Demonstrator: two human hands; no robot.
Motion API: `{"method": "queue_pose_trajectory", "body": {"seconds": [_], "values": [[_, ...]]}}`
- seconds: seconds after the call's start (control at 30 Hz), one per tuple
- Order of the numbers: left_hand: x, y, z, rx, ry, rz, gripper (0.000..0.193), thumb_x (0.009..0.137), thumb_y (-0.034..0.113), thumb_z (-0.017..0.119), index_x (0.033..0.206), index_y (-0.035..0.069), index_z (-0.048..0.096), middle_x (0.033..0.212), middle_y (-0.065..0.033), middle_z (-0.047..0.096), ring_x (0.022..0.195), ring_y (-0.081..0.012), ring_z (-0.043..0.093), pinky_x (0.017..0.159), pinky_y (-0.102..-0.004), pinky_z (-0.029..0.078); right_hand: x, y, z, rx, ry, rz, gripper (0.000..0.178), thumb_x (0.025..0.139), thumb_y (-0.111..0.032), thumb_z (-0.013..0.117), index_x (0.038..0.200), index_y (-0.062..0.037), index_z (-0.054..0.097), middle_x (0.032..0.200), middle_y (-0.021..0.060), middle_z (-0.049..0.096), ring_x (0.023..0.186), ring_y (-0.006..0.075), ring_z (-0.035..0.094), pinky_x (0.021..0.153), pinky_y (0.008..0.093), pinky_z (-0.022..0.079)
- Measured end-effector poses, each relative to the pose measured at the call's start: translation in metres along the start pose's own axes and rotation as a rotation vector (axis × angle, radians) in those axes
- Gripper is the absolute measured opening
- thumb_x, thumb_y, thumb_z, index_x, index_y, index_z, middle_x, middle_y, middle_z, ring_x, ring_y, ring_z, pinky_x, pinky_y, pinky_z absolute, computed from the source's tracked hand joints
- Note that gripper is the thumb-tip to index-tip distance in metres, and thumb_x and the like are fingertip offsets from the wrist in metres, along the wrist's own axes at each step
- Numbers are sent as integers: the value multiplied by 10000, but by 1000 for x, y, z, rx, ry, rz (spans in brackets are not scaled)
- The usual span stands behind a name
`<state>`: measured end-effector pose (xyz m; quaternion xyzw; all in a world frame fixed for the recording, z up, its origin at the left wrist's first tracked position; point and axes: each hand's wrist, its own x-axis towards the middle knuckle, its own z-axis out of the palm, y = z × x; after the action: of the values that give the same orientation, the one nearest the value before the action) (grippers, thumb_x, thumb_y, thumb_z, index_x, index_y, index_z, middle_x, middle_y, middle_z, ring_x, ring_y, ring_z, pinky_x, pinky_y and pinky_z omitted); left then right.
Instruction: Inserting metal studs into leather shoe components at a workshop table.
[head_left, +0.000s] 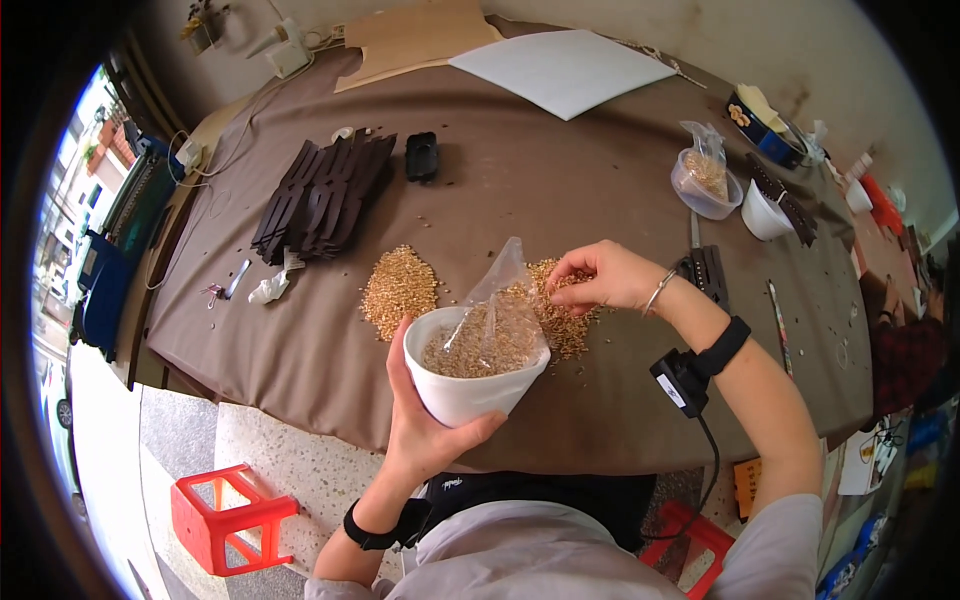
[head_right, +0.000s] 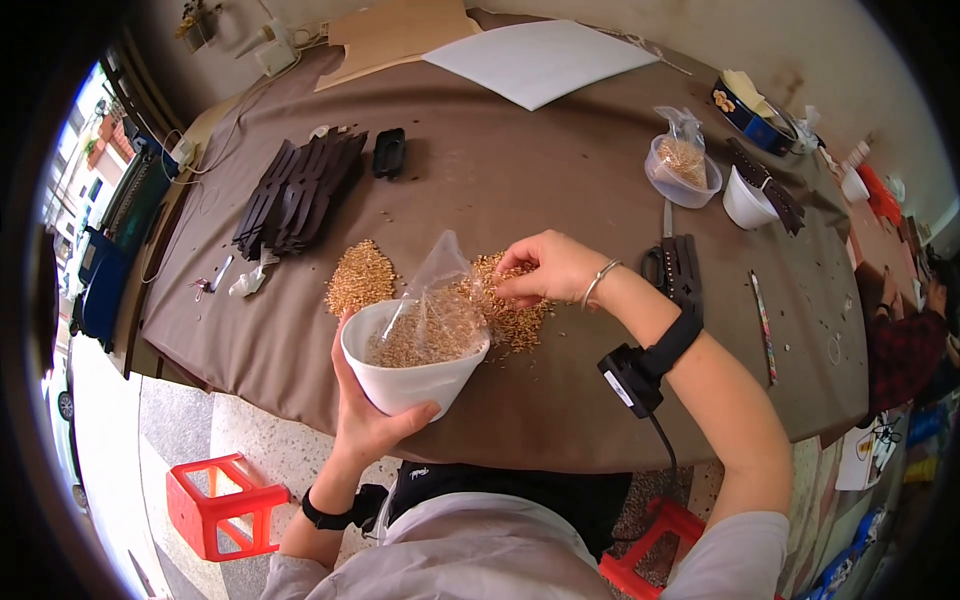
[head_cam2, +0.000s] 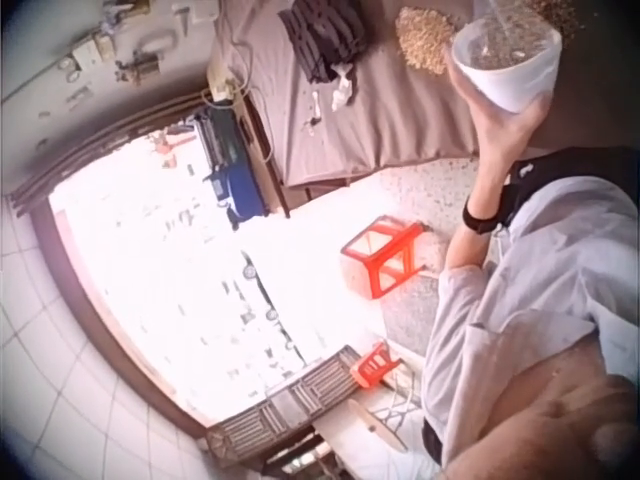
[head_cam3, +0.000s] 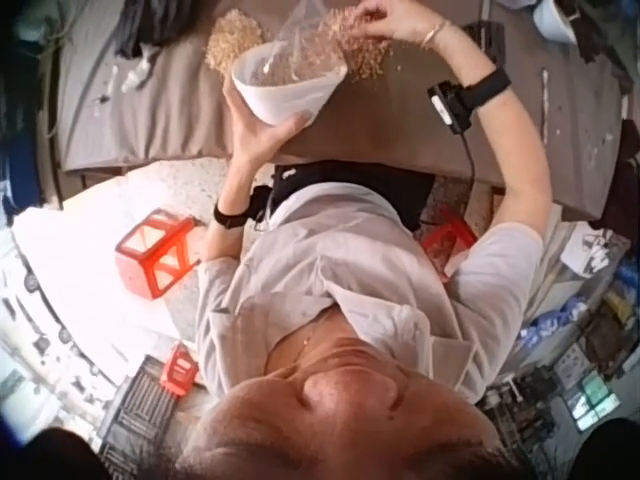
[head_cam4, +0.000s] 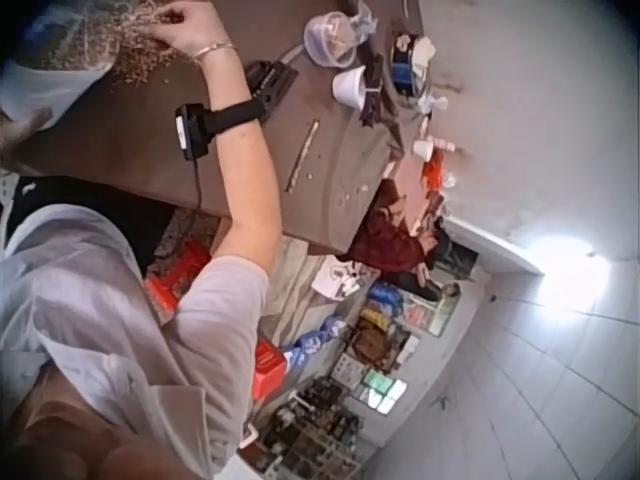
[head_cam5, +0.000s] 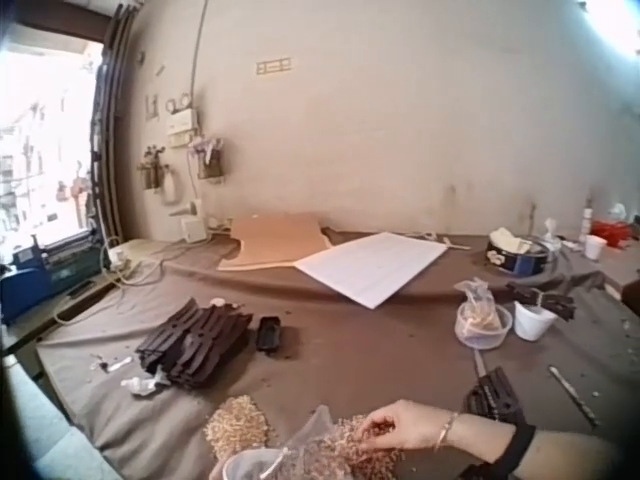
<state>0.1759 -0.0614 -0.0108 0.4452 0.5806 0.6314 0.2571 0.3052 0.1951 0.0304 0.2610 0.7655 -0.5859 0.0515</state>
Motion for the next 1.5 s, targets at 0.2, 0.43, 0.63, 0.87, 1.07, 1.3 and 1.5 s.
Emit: {"method": "queue_pose_trajectory", "body": {"seconds": [0.2, 0.43, 0.63, 0.87, 1.07, 1.3, 1.5], "values": [[-14, -6, -5, 85, -20, 83, 1234, 592, 253, 883, 1420, 39, -7, 1352, -214, 349, 1244, -295, 424, 1004, -423, 395, -4, 17, 8, -681, 221, -312, 210, 794, -204, 677, 968, -87, 669, 955, 92, 602, 892, 234, 590, 801, 327, 473], [-40, -21, -12, 134, 47, 155, 1323, 567, 293, 900, 1407, 54, -93, 1326, -233, 388, 1199, -315, 477, 988, -422, 405, -19, -7, 37, -619, 297, -360, 178, 840, -151, 589, 975, -53, 650, 854, 98, 641, 782, 263, 605, 773, 335, 496], [-50, -24, -16, 365, -10, 259, 1388, 504, 303, 919, 1408, 22, -96, 1364, -186, 364, 1233, -276, 456, 1055, -386, 332, -20, -15, 46, -621, 236, -331, 203, 896, -136, 512, 1019, -35, 639, 898, 93, 659, 710, 283, 607, 736, 351, 518], [-44, -25, -13, 363, 68, 258, 1312, 511, 305, 919, 1403, 56, -11, 1279, -205, 450, 1147, -319, 522, 964, -418, 415, -19, -11, 39, -910, 391, -581, 209, 903, -157, 510, 1029, -55, 642, 877, 79, 665, 883, 305, 575, 850, 361, 474], [-45, -24, -12, 375, 118, 302, 1251, 528, 304, 915, 1394, 87, 38, 1222, -222, 501, 1086, -339, 570, 891, -428, 471, -26, -24, 40, -390, 112, -190, 208, 938, -187, 501, 1007, -46, 637, 863, 72, 673, 774, 207, 622, 753, 313, 496], [-40, -23, -4, 349, 155, 327, 1152, 546, 283, 910, 1350, 111, 103, 1172, -214, 529, 1042, -330, 593, 835, -411, 500, -23, -26, 39, -228, -67, -209, 187, 899, -180, 601, 991, -19, 629, 819, 21, 656, 763, 65, 590, 703, 243, 481], [-30, -18, 1, 351, 153, 266, 1146, 557, 258, 904, 1342, 114, 82, 1171, -225, 530, 1039, -341, 594, 837, -412, 500, -26, -39, 36, -266, 122, -296, 139, 864, -141, 616, 921, -17, 640, 755, 36, 654, 668, 79, 569, 638, 246, 465]]}}
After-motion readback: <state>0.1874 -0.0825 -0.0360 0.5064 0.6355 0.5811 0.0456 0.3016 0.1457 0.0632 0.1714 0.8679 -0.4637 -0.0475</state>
